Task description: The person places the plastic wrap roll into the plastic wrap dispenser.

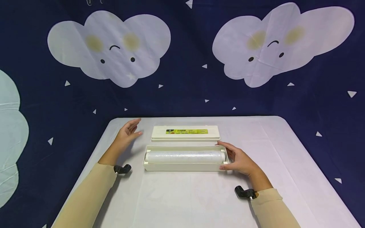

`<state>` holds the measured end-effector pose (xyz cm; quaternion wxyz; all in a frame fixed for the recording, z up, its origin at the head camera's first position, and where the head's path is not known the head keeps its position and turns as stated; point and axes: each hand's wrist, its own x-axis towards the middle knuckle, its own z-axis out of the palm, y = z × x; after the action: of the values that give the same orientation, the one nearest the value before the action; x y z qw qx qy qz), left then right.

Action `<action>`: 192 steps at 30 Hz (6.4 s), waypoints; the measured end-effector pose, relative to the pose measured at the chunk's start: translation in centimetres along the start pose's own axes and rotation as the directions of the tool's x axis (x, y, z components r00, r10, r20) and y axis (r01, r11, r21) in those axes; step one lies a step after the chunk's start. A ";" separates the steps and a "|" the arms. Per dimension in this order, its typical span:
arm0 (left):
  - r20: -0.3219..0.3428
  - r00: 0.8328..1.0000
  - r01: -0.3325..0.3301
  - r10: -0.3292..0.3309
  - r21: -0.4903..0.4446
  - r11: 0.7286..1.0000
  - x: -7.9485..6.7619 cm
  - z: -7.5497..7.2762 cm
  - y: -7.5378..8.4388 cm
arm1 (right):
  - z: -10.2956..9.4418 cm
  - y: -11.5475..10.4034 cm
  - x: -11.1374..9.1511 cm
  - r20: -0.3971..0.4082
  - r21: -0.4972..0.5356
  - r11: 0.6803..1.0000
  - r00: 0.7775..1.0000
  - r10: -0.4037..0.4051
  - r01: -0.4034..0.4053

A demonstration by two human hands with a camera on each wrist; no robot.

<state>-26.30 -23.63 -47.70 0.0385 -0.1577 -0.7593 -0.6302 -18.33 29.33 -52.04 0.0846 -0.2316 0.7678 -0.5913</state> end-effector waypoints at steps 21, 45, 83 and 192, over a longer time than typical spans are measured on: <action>0.016 0.974 0.211 -0.226 0.299 0.931 3.8 2.6 -2.6 | 0.0 0.1 -0.1 -0.006 -0.008 1.000 1.000 -0.014 0.014; 0.179 0.953 0.162 -0.245 0.382 0.910 4.7 4.3 -3.6 | 0.2 0.1 0.0 -0.014 0.000 1.000 1.000 -0.001 0.001; 0.129 0.986 0.115 -0.108 -0.047 0.992 3.6 4.7 -4.1 | 0.4 0.5 -0.1 -0.020 0.024 1.000 1.000 -0.018 0.019; 0.015 0.997 -0.068 0.076 -0.285 0.956 1.1 3.2 -1.2 | 0.4 1.0 0.1 -0.005 0.030 0.998 0.999 -0.049 0.049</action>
<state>-27.26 -20.52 -49.19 0.0288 -0.1971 -0.6553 -0.7286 -18.52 29.17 -53.05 0.0719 -0.2479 0.7530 -0.6053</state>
